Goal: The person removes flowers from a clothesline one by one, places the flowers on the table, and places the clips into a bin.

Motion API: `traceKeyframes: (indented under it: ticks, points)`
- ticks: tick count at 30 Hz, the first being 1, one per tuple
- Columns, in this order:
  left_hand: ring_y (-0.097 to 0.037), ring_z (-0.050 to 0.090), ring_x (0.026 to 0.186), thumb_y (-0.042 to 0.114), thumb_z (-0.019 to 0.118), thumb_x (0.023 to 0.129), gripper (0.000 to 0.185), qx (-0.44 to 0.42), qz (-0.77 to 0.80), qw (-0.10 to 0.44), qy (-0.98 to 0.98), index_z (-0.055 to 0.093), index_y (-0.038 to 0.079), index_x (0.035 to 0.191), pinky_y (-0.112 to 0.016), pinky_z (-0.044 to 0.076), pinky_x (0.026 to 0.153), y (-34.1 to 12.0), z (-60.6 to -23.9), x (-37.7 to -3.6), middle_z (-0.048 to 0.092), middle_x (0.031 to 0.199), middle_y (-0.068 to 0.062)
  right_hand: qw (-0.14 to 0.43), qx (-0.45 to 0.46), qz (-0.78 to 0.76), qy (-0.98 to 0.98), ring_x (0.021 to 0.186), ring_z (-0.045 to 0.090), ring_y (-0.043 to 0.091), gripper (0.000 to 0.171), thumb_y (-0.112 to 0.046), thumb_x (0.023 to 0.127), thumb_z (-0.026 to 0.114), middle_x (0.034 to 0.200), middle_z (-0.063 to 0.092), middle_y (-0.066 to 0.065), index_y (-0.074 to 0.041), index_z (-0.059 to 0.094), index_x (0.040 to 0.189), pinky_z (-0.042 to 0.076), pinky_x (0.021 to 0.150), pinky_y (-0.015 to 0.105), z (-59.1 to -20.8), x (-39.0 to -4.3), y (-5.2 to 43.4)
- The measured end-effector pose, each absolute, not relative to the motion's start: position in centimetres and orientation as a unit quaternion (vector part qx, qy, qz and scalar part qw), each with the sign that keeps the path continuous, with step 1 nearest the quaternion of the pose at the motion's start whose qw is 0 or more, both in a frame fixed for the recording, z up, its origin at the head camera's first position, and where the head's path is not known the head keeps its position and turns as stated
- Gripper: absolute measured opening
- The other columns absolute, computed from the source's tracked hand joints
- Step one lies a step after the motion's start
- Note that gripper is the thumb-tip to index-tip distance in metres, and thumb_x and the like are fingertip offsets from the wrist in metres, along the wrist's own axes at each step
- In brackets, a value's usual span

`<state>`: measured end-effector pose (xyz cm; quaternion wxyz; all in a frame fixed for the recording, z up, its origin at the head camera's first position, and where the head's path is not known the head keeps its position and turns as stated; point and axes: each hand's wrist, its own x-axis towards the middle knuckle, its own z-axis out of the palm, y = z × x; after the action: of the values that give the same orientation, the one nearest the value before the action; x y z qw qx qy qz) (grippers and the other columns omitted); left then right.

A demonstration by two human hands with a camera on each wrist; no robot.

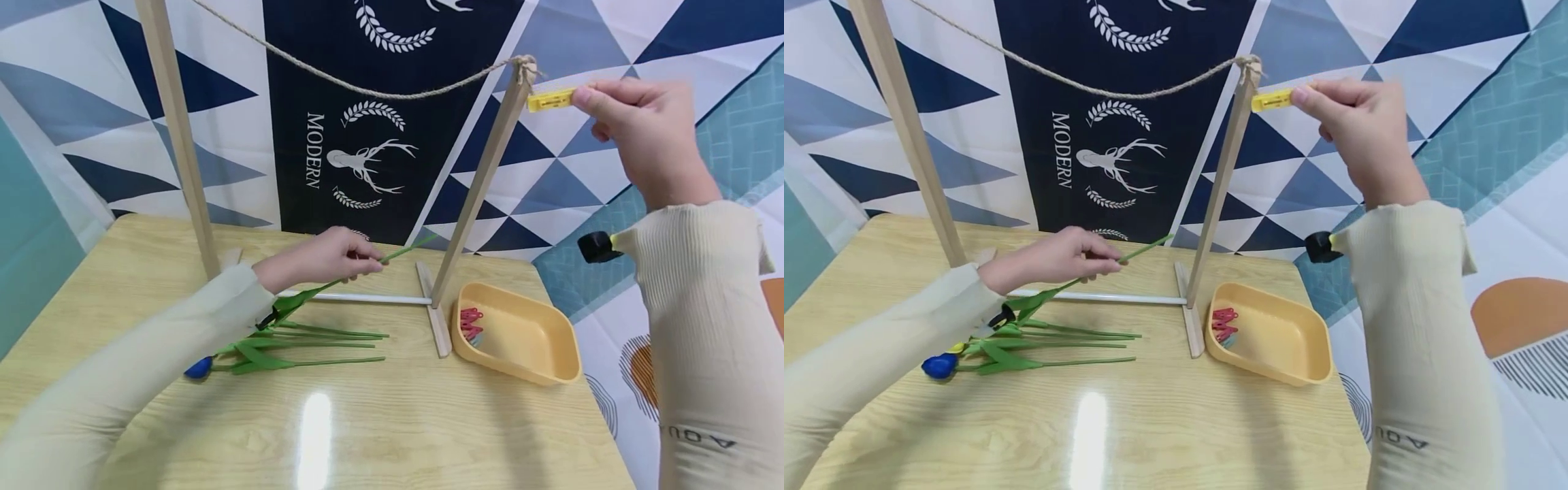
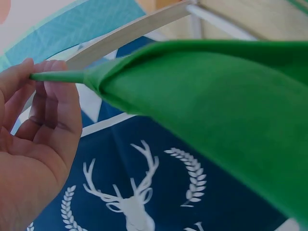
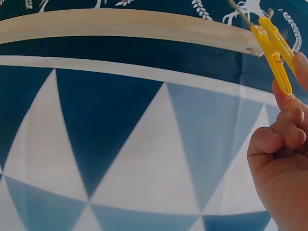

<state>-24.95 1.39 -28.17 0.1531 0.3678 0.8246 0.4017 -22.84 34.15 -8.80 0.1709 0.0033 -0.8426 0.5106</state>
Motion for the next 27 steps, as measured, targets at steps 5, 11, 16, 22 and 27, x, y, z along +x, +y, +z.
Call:
traceKeyframes:
  ticks: [5,11,16,22,27]
  points:
    - [-0.009,0.051,0.056,0.021,0.060,0.092,0.024,0.377,0.383,0.167,0.827,0.070,0.009,0.111,-0.025,0.046,0.056,0.2,-29.8,-24.2,0.066,0.084,-0.002,0.172,0.007,0.586,-0.792,0.073,0.039,0.016,0.042,-0.027,0.073,0.078,0.098,0.058,-0.001,-0.007,0.071,0.109,0.041,0.058,0.014,-10.8,-22.1,35.8]
    - [-0.006,0.045,0.051,0.018,0.062,0.091,0.021,0.383,0.372,0.190,0.824,0.071,0.008,0.107,-0.021,0.039,0.049,-0.8,-31.1,-23.3,0.060,0.069,0.000,0.181,-0.009,0.594,-0.783,0.074,0.040,0.015,0.041,-0.026,0.074,0.078,0.093,0.057,0.000,-0.006,0.070,0.109,0.044,0.059,0.012,-13.7,-21.0,37.9]
    - [-0.005,0.040,0.051,0.018,0.062,0.090,0.023,0.388,0.363,0.221,0.818,0.070,0.007,0.109,-0.019,0.035,0.049,-1.1,-32.6,-22.5,0.064,0.072,0.001,0.157,-0.063,0.543,-0.822,0.077,0.042,0.014,0.042,-0.033,0.076,0.074,0.097,0.060,-0.006,-0.012,0.070,0.112,0.042,0.062,0.013,-16.7,-20.5,39.5]
    - [-0.002,0.045,0.057,0.018,0.062,0.091,0.023,0.412,0.352,0.251,0.802,0.070,0.008,0.109,-0.019,0.043,0.056,-0.9,-34.9,-21.5,0.071,0.091,0.000,0.091,-0.094,0.439,-0.889,0.078,0.041,0.013,0.041,-0.044,0.084,0.063,0.091,0.055,-0.013,-0.020,0.067,0.117,0.036,0.067,0.023,-21.3,-20.0,41.3]
    - [-0.002,0.042,0.053,0.017,0.061,0.091,0.020,0.423,0.341,0.286,0.789,0.072,0.009,0.105,-0.018,0.042,0.057,-0.5,-37.0,-20.6,0.065,0.074,0.003,0.039,-0.114,0.415,-0.902,0.077,0.045,0.010,0.041,-0.050,0.085,0.060,0.081,0.054,-0.020,-0.023,0.067,0.116,0.035,0.072,0.025,-25.5,-19.4,43.1]
